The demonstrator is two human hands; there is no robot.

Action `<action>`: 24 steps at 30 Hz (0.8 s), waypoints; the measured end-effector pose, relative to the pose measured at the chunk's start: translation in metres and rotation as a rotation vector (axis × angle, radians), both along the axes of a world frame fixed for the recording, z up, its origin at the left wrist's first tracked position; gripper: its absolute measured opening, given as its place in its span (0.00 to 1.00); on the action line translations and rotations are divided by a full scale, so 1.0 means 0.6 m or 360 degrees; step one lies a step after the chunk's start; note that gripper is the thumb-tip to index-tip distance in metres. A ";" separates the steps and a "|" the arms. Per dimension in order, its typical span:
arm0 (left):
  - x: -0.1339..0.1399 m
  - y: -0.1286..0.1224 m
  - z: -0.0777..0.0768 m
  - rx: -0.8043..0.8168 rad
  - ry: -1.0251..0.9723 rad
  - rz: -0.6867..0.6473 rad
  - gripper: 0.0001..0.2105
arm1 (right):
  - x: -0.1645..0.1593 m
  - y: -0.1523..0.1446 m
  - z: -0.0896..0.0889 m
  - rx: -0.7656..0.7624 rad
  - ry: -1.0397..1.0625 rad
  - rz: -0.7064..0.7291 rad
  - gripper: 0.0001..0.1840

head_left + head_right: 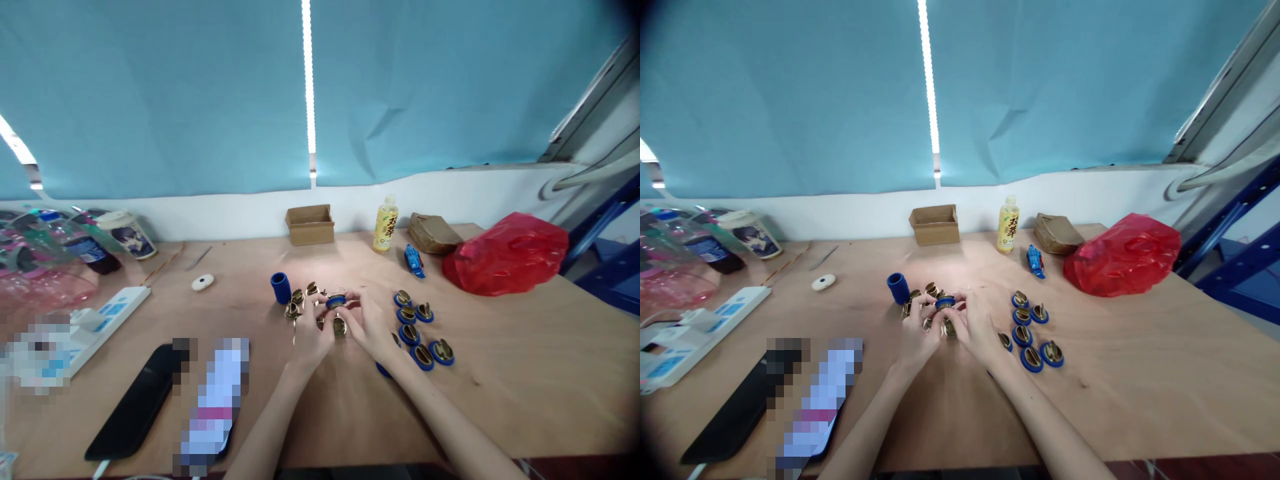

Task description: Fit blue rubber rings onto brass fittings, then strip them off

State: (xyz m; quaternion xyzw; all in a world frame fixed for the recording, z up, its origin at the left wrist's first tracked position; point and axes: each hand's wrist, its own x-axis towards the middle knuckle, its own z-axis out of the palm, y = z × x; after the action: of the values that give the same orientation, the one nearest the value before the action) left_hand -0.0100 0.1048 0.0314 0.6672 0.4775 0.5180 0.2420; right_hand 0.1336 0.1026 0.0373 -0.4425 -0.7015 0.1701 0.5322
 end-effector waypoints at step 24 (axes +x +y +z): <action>0.001 -0.006 0.005 0.0033 0.0005 -0.0019 0.07 | 0.001 -0.003 0.020 -0.0103 0.0130 0.0100 0.06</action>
State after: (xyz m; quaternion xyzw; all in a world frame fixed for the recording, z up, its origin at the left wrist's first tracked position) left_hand -0.0096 0.1012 0.0344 0.6733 0.4685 0.5204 0.2375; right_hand 0.1340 0.1008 0.0495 -0.4299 -0.6868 0.2273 0.5402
